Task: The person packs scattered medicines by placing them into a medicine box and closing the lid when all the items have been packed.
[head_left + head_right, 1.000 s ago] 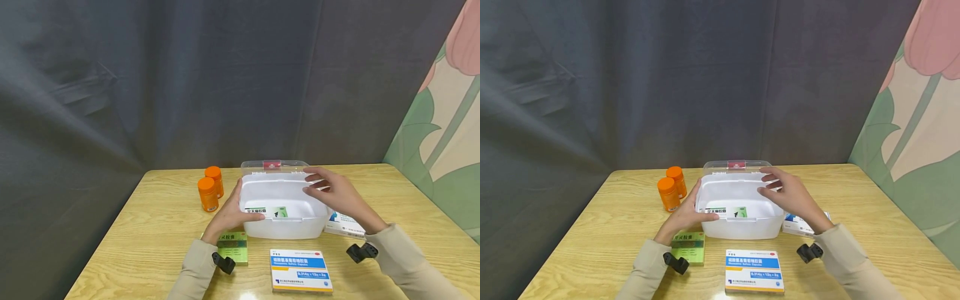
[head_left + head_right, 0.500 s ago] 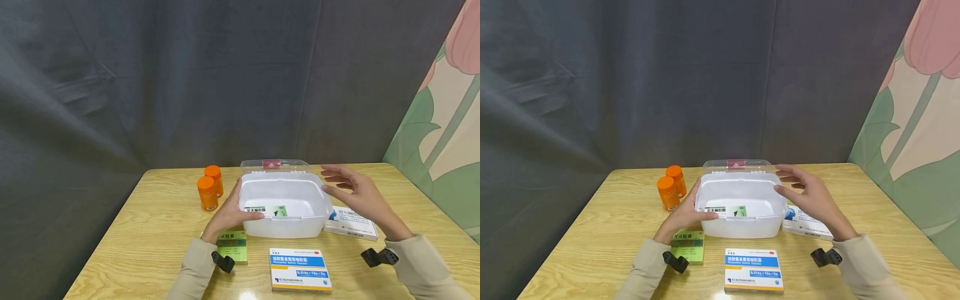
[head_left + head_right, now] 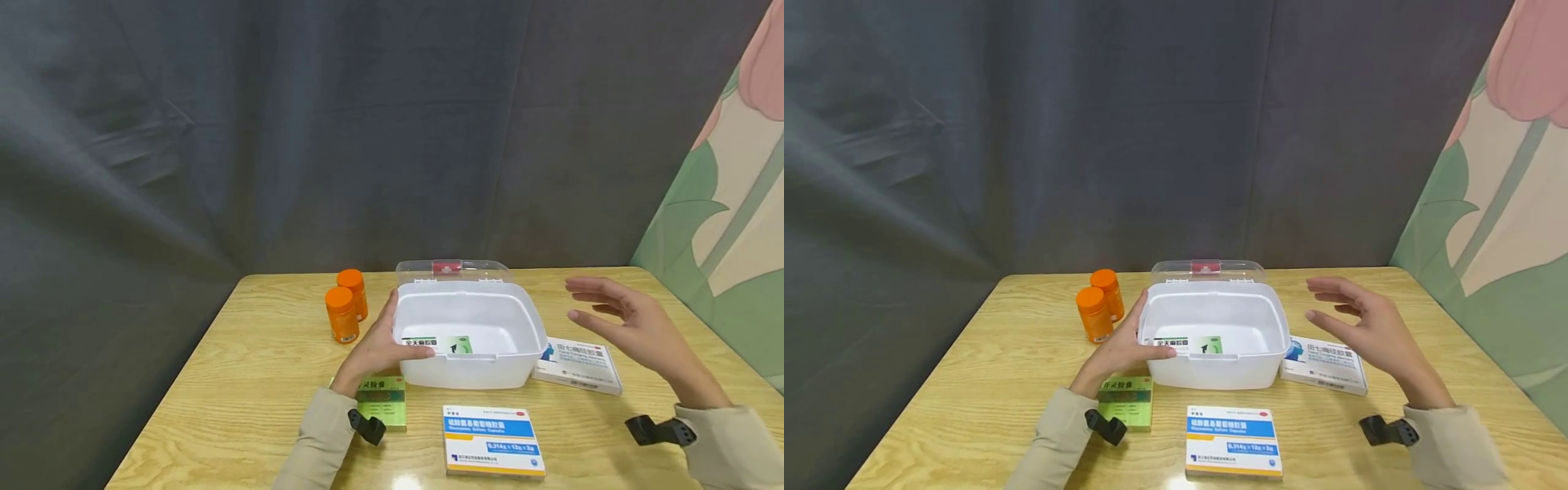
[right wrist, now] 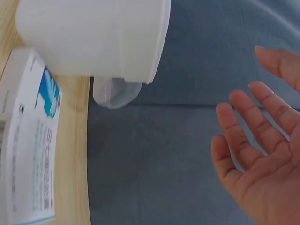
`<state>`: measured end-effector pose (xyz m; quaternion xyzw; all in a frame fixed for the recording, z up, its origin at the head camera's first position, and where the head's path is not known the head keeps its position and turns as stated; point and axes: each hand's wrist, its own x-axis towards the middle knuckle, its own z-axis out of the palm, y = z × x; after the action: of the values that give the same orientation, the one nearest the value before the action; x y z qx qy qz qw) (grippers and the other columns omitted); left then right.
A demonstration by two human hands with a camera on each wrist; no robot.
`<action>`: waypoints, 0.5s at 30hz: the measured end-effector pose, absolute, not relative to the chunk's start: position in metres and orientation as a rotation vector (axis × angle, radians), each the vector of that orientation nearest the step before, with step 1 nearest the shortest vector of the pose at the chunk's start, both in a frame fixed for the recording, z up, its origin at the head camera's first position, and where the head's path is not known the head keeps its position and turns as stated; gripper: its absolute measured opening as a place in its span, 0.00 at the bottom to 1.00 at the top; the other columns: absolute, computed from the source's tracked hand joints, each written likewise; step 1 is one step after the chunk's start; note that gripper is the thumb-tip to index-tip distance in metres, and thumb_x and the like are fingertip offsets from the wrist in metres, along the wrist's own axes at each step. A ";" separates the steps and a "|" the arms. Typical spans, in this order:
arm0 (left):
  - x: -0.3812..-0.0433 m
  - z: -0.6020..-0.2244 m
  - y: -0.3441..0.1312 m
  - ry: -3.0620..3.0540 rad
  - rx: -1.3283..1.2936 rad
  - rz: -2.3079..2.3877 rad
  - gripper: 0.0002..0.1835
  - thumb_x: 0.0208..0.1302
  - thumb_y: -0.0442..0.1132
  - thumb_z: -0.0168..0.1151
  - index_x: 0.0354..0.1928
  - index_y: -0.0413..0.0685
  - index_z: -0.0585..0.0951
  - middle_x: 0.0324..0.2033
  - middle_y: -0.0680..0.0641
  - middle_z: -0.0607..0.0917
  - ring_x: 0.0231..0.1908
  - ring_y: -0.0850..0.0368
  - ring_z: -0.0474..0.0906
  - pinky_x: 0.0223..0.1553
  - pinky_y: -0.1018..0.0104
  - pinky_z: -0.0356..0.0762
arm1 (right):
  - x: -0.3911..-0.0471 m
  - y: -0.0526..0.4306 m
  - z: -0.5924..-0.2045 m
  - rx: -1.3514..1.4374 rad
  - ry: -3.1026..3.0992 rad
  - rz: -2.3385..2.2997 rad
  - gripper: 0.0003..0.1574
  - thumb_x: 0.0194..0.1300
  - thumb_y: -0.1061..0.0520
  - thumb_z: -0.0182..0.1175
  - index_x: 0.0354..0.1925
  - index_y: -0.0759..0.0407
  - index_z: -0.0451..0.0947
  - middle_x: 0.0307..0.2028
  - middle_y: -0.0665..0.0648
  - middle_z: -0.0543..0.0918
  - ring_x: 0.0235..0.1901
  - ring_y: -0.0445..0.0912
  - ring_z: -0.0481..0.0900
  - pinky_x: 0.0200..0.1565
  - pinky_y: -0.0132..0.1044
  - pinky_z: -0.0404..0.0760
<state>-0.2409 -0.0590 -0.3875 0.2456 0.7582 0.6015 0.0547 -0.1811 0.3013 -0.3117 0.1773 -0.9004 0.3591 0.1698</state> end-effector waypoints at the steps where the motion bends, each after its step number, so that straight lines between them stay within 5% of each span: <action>1: -0.241 -0.387 -0.059 2.301 0.751 1.829 0.61 0.37 0.48 0.75 0.67 0.70 0.39 0.59 0.44 0.62 0.52 0.41 0.64 0.56 0.46 0.55 | -0.180 0.303 -0.312 0.496 -2.567 1.011 0.29 0.56 0.55 0.62 0.56 0.47 0.68 0.48 0.49 0.75 0.42 0.33 0.73 0.41 0.17 0.65; 6: -0.240 -0.387 -0.059 2.320 0.742 1.812 0.61 0.37 0.49 0.74 0.67 0.71 0.39 0.60 0.45 0.60 0.52 0.42 0.63 0.57 0.47 0.54 | -0.177 0.311 -0.316 0.485 -2.559 0.990 0.30 0.54 0.55 0.63 0.56 0.49 0.68 0.48 0.47 0.74 0.44 0.32 0.70 0.41 0.16 0.64; 15: -0.237 -0.386 -0.060 2.386 0.630 1.726 0.65 0.35 0.55 0.74 0.67 0.67 0.35 0.67 0.55 0.41 0.62 0.52 0.51 0.60 0.49 0.44 | -0.177 0.326 -0.327 0.464 -2.529 0.988 0.35 0.49 0.57 0.67 0.56 0.48 0.68 0.48 0.46 0.73 0.44 0.34 0.69 0.41 0.16 0.61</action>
<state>-0.2374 -0.0602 -0.3864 0.2087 0.7907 0.5718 0.0650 -0.1769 0.3258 -0.3268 0.1652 -0.9010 0.3520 0.1922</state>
